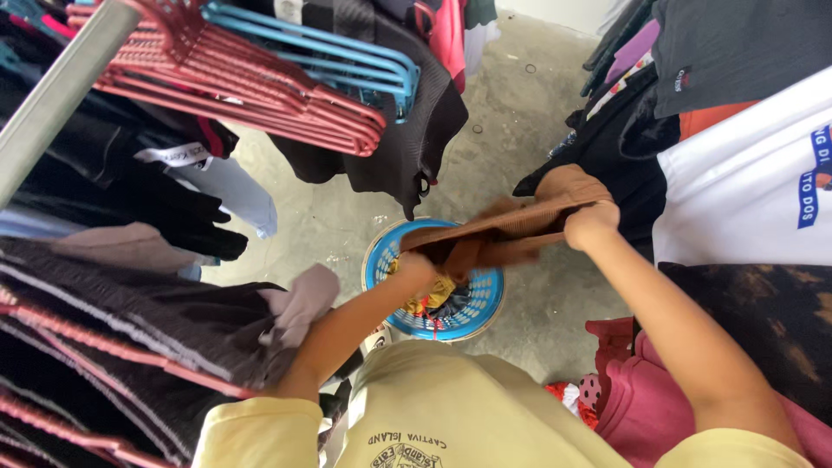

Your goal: The person hangs various items of clothing including shirts and shorts from a laundry basket onto hangers and places them on a garment rack.

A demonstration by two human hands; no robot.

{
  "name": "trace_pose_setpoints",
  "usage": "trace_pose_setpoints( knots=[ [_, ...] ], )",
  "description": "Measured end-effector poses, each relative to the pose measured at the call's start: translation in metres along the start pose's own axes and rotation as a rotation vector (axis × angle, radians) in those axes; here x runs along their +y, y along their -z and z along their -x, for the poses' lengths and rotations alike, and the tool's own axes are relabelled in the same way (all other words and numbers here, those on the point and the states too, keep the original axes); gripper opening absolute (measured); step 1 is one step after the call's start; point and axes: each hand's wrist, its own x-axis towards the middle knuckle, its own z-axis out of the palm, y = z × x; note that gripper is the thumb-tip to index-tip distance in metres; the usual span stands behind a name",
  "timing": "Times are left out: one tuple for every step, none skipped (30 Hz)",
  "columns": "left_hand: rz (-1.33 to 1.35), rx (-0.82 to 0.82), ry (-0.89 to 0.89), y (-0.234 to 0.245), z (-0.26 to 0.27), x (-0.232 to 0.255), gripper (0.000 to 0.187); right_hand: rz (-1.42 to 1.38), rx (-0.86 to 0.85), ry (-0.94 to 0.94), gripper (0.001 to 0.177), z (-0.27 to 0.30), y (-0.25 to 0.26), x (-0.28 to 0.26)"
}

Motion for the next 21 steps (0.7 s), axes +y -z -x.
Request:
trace_pose_setpoints(
  knots=[
    [-0.031,0.037,0.071,-0.018,0.0,0.001,0.031,-0.034,-0.028,0.007,0.048,0.002,0.006,0.007],
    [-0.009,0.093,0.06,-0.023,-0.001,0.001,0.03,-0.098,-0.12,0.054,0.045,0.003,0.015,0.015],
    [0.014,0.154,0.044,-0.018,0.003,0.001,0.031,-0.169,-0.236,0.106,0.043,0.004,0.034,0.022],
    [0.033,0.207,0.023,-0.006,0.013,-0.003,0.031,-0.251,-0.35,0.149,0.042,0.004,0.058,0.031],
    [0.137,0.295,-0.104,0.014,0.028,-0.005,0.031,-0.328,-0.44,0.197,0.041,0.005,0.085,0.04],
    [0.22,0.374,-0.214,0.036,0.051,-0.009,0.032,-0.432,-0.482,0.265,0.041,0.003,0.114,0.049],
    [0.407,0.477,-0.415,0.061,0.076,-0.011,0.042,-0.533,-0.519,0.332,0.042,0.002,0.145,0.054],
    [0.408,0.488,-0.397,0.082,0.105,-0.008,0.042,-0.714,-0.501,0.403,0.046,0.001,0.179,0.061],
    [0.561,0.529,-0.379,0.101,0.132,-0.004,0.037,-0.833,-0.348,0.433,0.045,0.001,0.214,0.063],
    [0.715,0.568,-0.364,0.117,0.154,0.0,0.033,-0.952,-0.198,0.46,0.044,0.003,0.25,0.064],
    [0.718,0.578,-0.351,0.131,0.169,0.002,0.033,-1.144,0.041,0.459,0.037,0.006,0.287,0.06],
    [0.728,0.612,-0.264,0.139,0.18,0.005,0.033,-1.33,0.281,0.45,0.03,0.009,0.323,0.05],
    [0.737,0.644,-0.176,0.143,0.188,0.009,0.034,-1.253,0.36,0.291,0.026,0.008,0.36,0.035],
    [0.736,0.657,-0.161,0.146,0.192,0.012,0.034,-1.298,0.644,0.351,0.026,0.006,0.395,0.019],
    [1.047,0.68,-0.203,0.145,0.193,0.017,0.034,-1.278,0.826,0.406,0.024,0.002,0.426,0.002],
    [1.358,0.695,-0.248,0.141,0.194,0.019,0.034,-1.252,1.005,0.463,0.022,-0.003,0.453,-0.017],
    [1.359,0.712,-0.238,0.135,0.196,0.018,0.034,-1.152,1.143,0.454,0.025,-0.012,0.477,-0.038],
    [1.584,0.657,-0.257,0.127,0.198,0.017,0.036,-1.048,1.276,0.446,0.028,-0.025,0.497,-0.055],
    [1.807,0.595,-0.277,0.121,0.202,0.014,0.037,-0.963,1.323,0.428,0.033,-0.041,0.514,-0.071],
    [1.812,0.614,-0.271,0.114,0.206,0.011,0.037,-0.88,1.37,0.41,0.038,-0.058,0.525,-0.085],
    [1.792,0.558,-0.103,0.107,0.212,0.007,0.05,-0.882,1.376,0.429,0.038,-0.074,0.529,-0.093]
  ],
)
